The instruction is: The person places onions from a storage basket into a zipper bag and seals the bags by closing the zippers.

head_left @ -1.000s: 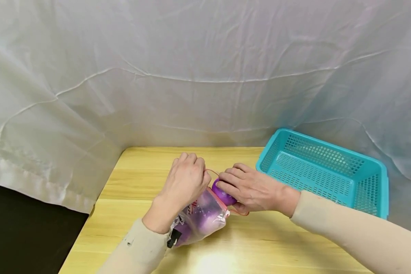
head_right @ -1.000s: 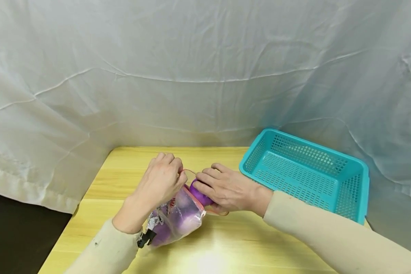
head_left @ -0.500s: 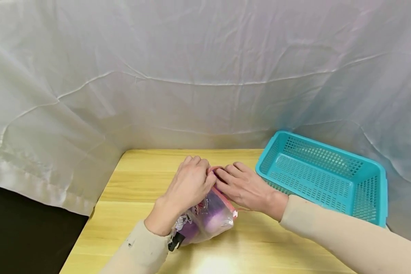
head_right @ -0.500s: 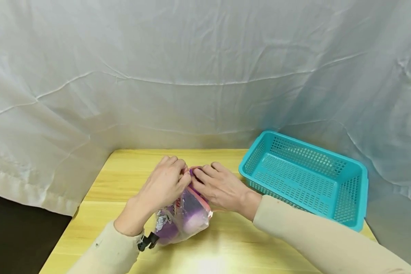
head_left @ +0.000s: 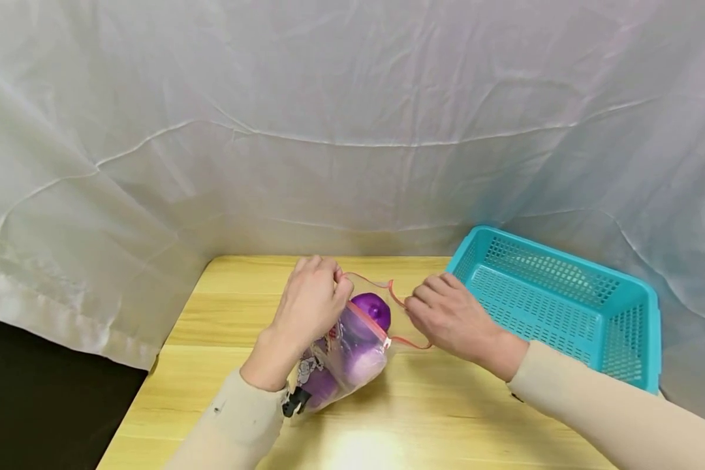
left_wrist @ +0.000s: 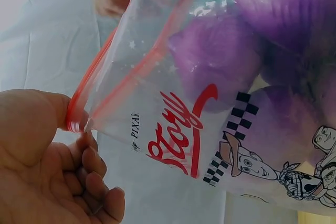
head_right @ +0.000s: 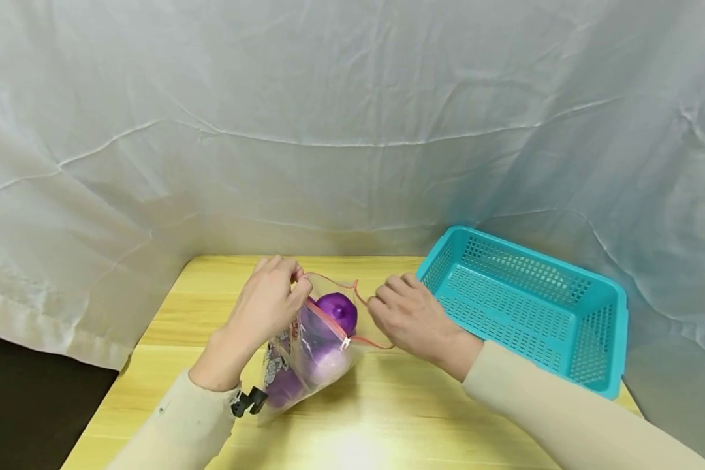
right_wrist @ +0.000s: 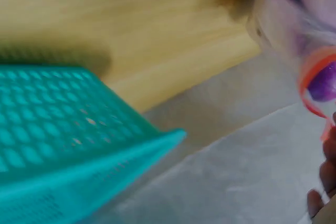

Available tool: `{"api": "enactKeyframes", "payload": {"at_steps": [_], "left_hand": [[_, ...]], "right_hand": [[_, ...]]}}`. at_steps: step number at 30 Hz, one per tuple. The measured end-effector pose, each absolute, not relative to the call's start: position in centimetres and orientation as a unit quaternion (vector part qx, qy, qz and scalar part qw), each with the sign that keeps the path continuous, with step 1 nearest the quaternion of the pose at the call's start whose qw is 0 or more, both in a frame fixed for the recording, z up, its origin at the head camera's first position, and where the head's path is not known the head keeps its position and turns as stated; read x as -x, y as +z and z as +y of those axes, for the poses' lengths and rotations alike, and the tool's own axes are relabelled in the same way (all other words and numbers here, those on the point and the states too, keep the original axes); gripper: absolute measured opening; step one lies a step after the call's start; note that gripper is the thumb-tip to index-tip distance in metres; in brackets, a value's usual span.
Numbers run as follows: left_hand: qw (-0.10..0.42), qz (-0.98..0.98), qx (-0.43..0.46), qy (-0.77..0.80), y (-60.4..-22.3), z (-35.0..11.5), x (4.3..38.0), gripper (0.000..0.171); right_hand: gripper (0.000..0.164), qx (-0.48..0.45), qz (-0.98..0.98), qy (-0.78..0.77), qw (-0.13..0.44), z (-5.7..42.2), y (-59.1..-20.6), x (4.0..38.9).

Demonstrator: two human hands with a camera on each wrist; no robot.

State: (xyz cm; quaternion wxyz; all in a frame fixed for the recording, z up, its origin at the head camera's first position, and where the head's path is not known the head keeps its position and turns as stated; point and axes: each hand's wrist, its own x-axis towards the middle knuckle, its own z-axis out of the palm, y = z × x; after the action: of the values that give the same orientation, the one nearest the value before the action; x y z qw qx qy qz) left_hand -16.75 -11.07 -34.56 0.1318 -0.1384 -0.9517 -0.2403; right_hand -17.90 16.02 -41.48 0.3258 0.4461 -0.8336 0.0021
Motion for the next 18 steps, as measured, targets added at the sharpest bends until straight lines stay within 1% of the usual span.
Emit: {"api": "enactKeyframes", "payload": {"at_steps": [3, 6, 8, 10, 13, 15, 16, 18], "left_hand": [[0.133, -0.952, 0.138, -0.239, -34.5, -11.2, 16.8, 0.018], [0.133, -0.952, 0.136, -0.238, -34.4, -11.2, 16.8, 0.017], [0.132, -0.953, 0.134, -0.238, -34.4, -11.2, 16.7, 0.017], [0.129, -0.954, 0.131, -0.238, -34.3, -11.2, 16.7, 0.017], [0.125, -0.956, 0.126, -0.235, -34.2, -11.3, 16.6, 0.017], [0.127, -0.956, 0.125, -0.233, -33.9, -11.3, 16.4, 0.016], [0.13, -0.956, 0.124, -0.232, -33.7, -11.3, 16.2, 0.016], [0.137, -0.956, 0.126, -0.228, -33.3, -11.3, 15.8, 0.015]], "right_hand": [[0.021, -0.375, -0.874, 0.049, 0.304, 16.9, -42.4, 17.2], [0.024, -0.314, -0.907, 0.086, 0.268, 17.2, -43.1, 16.3], [0.024, -0.278, -0.926, 0.106, 0.231, 17.1, -43.3, 15.8], [0.02, -0.251, -0.943, 0.13, 0.176, 16.8, -43.2, 15.5], [0.018, -0.215, -0.955, 0.187, 0.082, 16.5, -42.1, 15.4], [0.017, -0.189, -0.952, 0.238, 0.035, 16.4, -40.7, 15.8], [0.016, -0.177, -0.95, 0.256, 0.028, 16.4, -39.8, 16.1], [0.015, -0.162, -0.945, 0.281, 0.036, 16.3, -37.8, 16.8]]}}
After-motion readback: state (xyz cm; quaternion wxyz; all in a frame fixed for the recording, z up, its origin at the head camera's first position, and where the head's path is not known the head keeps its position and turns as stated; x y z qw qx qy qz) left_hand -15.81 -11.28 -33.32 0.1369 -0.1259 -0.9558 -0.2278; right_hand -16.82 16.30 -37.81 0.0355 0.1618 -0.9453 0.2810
